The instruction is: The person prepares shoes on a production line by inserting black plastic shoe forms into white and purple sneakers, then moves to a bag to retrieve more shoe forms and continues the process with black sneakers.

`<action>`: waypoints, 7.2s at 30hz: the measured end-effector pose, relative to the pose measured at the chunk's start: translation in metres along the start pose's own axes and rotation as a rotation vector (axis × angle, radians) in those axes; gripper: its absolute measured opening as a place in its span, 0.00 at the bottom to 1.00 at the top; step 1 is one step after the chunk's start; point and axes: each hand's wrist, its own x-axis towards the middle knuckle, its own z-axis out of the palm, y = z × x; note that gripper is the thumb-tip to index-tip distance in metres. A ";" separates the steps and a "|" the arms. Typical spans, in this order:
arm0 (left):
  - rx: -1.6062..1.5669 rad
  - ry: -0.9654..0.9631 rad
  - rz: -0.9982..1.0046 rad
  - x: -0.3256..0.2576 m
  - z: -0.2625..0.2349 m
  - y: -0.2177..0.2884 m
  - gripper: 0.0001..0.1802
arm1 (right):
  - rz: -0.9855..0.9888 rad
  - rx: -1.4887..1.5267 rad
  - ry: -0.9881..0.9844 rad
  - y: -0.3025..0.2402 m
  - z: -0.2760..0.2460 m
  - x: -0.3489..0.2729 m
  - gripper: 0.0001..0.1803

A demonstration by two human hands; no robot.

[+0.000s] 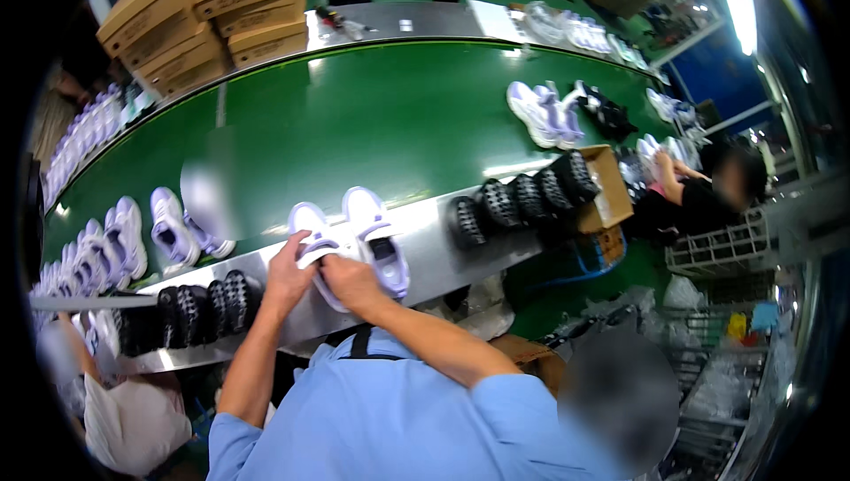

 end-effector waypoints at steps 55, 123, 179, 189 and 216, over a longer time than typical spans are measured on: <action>1.031 0.078 -0.351 0.105 -0.111 -0.028 0.33 | 1.134 -0.350 0.059 0.496 -0.387 0.106 0.32; 0.304 -0.228 0.050 0.076 0.056 0.026 0.13 | 0.796 0.175 -0.666 0.035 -0.193 0.012 0.37; 1.095 1.008 -0.445 -0.202 -0.228 -0.099 0.23 | 0.673 0.366 -0.632 -0.010 -0.140 0.014 0.15; 0.872 1.008 -0.216 -0.192 -0.187 0.019 0.20 | 0.585 0.541 -0.593 -0.068 -0.087 0.030 0.20; -0.082 0.420 -0.260 -0.026 0.039 0.043 0.18 | 0.183 0.095 -0.595 -0.025 -0.160 0.023 0.28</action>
